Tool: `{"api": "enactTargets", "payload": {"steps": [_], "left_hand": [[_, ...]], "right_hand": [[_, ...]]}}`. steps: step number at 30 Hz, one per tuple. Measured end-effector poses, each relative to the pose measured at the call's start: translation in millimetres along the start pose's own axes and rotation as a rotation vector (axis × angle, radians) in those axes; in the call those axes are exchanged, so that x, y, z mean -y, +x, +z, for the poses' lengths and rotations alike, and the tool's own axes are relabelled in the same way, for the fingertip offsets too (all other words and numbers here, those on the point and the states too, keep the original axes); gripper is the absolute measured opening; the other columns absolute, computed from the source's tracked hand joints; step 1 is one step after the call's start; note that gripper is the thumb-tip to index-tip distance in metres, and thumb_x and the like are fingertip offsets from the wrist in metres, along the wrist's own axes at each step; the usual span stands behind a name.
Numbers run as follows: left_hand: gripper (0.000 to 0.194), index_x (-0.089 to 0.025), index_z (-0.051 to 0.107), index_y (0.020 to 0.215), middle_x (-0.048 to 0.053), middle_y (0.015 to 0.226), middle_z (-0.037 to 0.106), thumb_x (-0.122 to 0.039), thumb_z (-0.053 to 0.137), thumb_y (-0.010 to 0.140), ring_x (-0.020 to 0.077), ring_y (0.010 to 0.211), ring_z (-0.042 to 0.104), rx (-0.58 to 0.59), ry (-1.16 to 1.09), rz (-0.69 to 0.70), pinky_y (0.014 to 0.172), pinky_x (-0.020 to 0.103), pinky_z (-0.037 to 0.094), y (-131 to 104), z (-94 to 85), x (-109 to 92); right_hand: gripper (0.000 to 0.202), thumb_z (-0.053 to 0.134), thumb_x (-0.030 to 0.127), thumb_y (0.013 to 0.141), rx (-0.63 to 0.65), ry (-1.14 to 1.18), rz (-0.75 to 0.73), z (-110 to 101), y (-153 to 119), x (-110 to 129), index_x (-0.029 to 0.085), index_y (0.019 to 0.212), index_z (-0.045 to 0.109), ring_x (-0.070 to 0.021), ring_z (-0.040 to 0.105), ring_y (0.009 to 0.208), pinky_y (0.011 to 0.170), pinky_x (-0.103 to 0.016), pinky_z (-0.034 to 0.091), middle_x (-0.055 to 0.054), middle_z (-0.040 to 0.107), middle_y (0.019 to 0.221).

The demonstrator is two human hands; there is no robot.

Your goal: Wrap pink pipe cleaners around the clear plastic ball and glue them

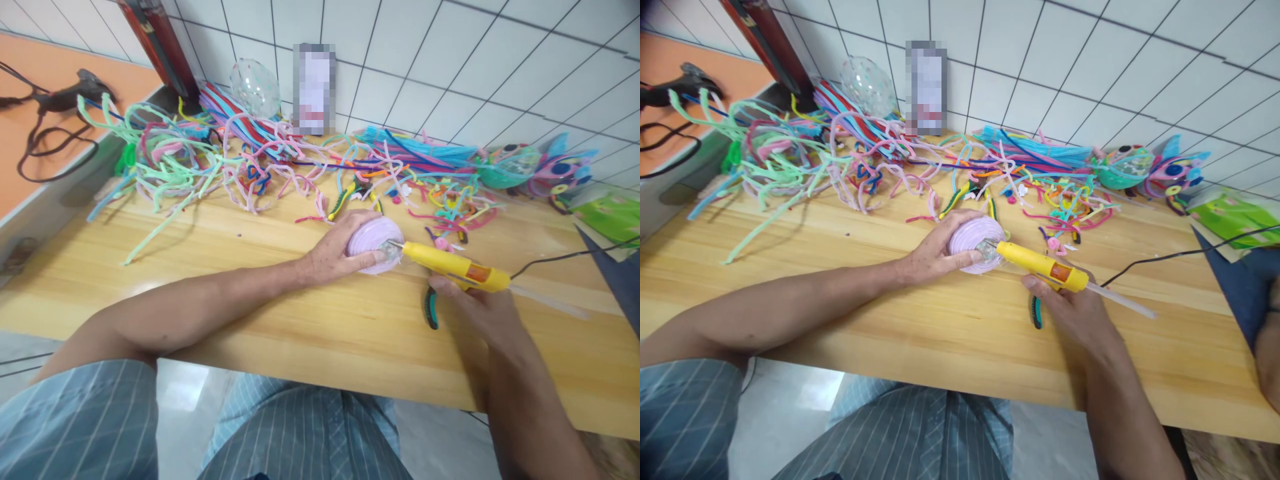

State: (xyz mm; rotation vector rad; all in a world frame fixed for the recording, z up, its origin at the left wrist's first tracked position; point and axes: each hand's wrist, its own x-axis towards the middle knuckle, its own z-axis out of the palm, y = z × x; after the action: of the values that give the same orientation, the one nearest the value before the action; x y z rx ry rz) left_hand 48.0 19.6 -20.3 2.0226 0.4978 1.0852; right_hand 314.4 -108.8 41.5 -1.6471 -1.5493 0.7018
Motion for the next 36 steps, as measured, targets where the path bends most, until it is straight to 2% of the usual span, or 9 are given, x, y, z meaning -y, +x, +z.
{"api": "enactTargets", "payload": {"steps": [7, 14, 20, 30, 36], "left_hand": [[0.072, -0.02, 0.052, 0.152, 0.018, 0.149, 0.061, -0.063, 0.07, 0.097, 0.0342, 0.145, 0.057, -0.005, 0.006, 0.017, 0.126, 0.055, 0.045, 0.0, 0.5, 0.8], [0.07, -0.02, 0.052, 0.151, 0.018, 0.149, 0.061, -0.062, 0.068, 0.098, 0.0324, 0.144, 0.058, -0.017, 0.021, 0.048, 0.125, 0.053, 0.047, -0.4, 1.0, 1.9], [0.072, -0.021, 0.052, 0.153, 0.018, 0.15, 0.061, -0.063, 0.069, 0.097, 0.0337, 0.145, 0.057, -0.009, 0.011, 0.033, 0.126, 0.054, 0.046, -0.2, 0.3, 1.3], [0.07, -0.022, 0.051, 0.153, 0.018, 0.15, 0.061, -0.06, 0.07, 0.097, 0.0341, 0.145, 0.056, -0.006, 0.006, 0.035, 0.126, 0.056, 0.045, -0.2, 0.9, 1.1], [0.069, -0.022, 0.051, 0.152, 0.018, 0.15, 0.06, -0.061, 0.069, 0.098, 0.0332, 0.146, 0.056, -0.007, 0.018, 0.043, 0.125, 0.055, 0.046, -0.9, 0.9, 1.4]], "right_hand": [[0.024, 0.081, 0.054, 0.084, 0.028, 0.019, 0.047, 1.7, 0.1, 2.2, 0.03, 0.083, 0.078, -0.0267, 0.075, 0.076, 0.056, -0.033, 0.06, -0.003, 0.072, 0.071], [0.026, 0.083, 0.054, 0.082, 0.01, 0.069, 0.002, 5.0, 1.3, 9.5, 0.029, 0.078, 0.077, -0.02, 0.066, 0.059, 0.049, -0.028, 0.056, 0.0, 0.07, 0.065], [0.022, 0.083, 0.05, 0.084, 0.008, 0.053, -0.045, 2.1, 1.9, 0.9, 0.029, 0.082, 0.08, -0.022, 0.07, 0.063, 0.052, -0.031, 0.058, -0.002, 0.074, 0.07], [0.023, 0.083, 0.053, 0.083, 0.013, 0.02, -0.019, -0.3, 2.4, -2.8, 0.03, 0.083, 0.08, -0.0222, 0.07, 0.062, 0.052, -0.032, 0.059, -0.001, 0.075, 0.07], [0.021, 0.084, 0.052, 0.082, 0.019, 0.04, 0.013, -0.6, 1.3, -5.2, 0.031, 0.086, 0.082, -0.0257, 0.073, 0.069, 0.054, -0.035, 0.06, -0.002, 0.075, 0.072]]}}
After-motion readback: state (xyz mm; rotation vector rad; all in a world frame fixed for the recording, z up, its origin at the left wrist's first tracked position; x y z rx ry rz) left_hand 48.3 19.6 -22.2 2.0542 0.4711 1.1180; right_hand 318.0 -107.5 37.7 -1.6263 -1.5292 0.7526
